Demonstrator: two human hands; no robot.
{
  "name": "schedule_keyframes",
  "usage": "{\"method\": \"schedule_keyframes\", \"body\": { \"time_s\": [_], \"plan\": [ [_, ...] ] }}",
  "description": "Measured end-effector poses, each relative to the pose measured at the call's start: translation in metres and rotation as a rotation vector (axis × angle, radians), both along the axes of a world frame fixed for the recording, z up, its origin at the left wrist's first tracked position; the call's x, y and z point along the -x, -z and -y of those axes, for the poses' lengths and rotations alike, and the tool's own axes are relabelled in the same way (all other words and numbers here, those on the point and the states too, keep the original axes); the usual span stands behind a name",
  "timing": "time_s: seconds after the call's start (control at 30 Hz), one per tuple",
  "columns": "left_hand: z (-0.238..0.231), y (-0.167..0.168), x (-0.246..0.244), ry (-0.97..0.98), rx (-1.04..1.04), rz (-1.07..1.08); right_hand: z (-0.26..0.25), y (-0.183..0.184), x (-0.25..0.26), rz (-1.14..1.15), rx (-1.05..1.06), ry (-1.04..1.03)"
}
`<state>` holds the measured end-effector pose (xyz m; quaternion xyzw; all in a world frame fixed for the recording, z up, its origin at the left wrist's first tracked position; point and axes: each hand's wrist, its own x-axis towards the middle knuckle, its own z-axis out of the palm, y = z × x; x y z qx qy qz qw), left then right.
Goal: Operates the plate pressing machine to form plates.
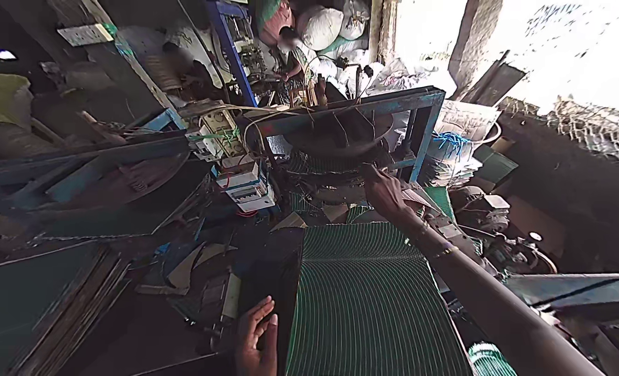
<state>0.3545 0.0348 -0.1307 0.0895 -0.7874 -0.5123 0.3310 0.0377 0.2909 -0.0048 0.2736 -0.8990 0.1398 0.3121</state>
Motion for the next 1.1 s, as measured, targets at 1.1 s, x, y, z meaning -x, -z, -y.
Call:
{"method": "schedule_keyframes", "body": {
  "time_s": [1.1],
  "plan": [
    [0.012, -0.044, -0.062, 0.133, -0.247, 0.348, -0.075, 0.034, -0.113, 0.581, -0.152, -0.466]
  ]
}}
